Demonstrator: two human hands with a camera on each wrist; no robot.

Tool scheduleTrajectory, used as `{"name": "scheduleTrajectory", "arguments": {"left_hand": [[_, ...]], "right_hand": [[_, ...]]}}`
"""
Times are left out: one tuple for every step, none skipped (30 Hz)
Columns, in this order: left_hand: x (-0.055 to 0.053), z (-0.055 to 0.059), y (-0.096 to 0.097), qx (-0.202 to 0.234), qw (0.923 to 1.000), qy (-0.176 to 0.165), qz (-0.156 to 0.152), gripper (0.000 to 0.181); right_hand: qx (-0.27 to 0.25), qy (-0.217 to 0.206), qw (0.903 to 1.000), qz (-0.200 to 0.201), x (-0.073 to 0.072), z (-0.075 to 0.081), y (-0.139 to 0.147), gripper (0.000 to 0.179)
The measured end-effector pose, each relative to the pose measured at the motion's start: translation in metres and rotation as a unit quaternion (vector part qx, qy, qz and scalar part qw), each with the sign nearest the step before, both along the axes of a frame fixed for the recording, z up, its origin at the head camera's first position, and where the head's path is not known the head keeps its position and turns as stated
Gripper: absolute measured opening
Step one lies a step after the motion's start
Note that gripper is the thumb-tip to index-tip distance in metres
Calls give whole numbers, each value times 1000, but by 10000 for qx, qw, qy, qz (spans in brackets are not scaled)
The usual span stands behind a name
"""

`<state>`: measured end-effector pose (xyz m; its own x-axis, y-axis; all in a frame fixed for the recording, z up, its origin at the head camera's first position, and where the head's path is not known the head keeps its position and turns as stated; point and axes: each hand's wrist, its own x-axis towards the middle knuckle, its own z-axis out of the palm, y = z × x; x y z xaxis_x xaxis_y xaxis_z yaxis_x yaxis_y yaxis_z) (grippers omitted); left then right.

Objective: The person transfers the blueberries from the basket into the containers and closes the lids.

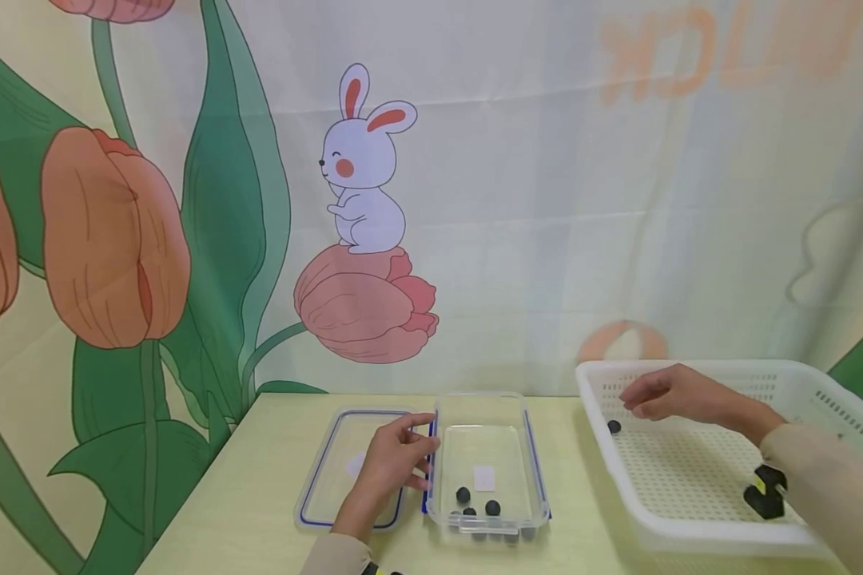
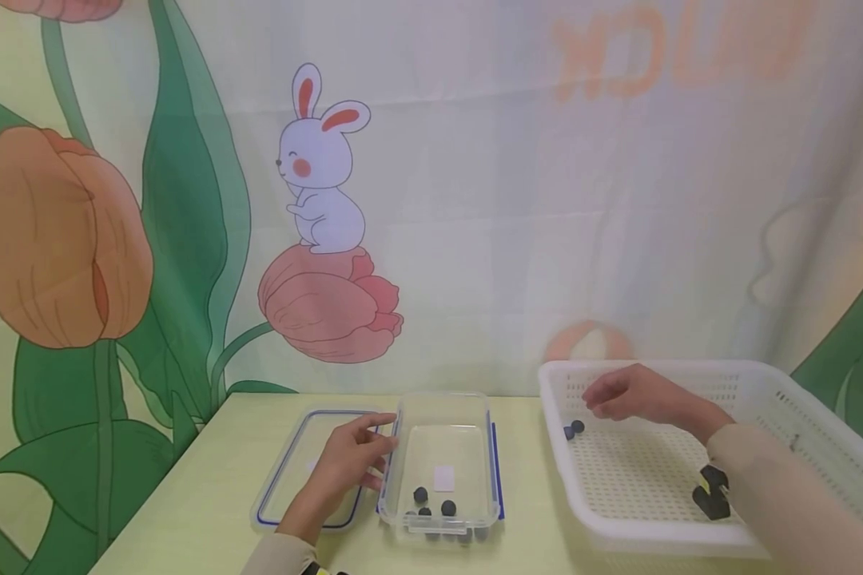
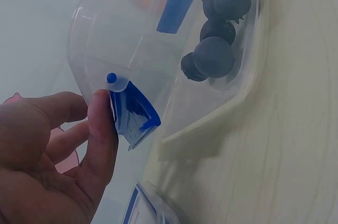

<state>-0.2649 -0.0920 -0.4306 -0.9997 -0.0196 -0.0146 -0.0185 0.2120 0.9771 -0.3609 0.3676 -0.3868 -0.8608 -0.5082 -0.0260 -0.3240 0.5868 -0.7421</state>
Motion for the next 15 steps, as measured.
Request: {"name": "scheduleTrajectory", "arguments": {"left_hand": [[0,0,0,0,10000,-2,0,46],[0,0,0,-8,10000,-1,9,46],[0,0,0,-19,10000,-2,18,46],[0,0,0,-28,10000,-2,24,46],[0,0,0,-34,10000,-1,31,46],[0,0,0,-34,10000,-5,36,46],[0,0,0,-38,10000,-5,39,46],[0,0,0,-40,10000,-6,45,46],[0,0,0,-45,10000,-8,49,46],[0,0,0,-45,10000,-11,57,46],[0,0,1,-45,10000,-15,65,46],[1,0,1,-46,10000,-20,71,46],[1,0,1,-46,10000,-24,74,46],[1,1,1,-41,10000,-28,77,46],[1,1,1,-39,10000,-30,78,46]], "right_hand": [[13,44,10000,75,-1,-2,0,33],[25,100,9998,156,-3,-5,-1,31],[24,141,9996,249,-4,-7,-2,31],[19,178,9992,344,-5,-9,-3,30],[24,207,9988,444,-5,-11,-4,30],[36,224,9984,522,-6,-12,-6,29],[46,252,9978,608,-6,-14,-7,29],[65,265,9974,670,-6,-14,-9,29],[101,275,9971,709,-6,-15,-11,29],[165,317,9966,749,-5,-15,-13,29],[239,338,9964,747,-5,-16,-14,29],[330,372,9959,750,-5,-16,-15,29],[405,382,9958,729,-5,-16,-16,29],[494,433,9951,736,-4,-16,-17,29],[576,487,9944,744,-5,-16,-18,29]]}}
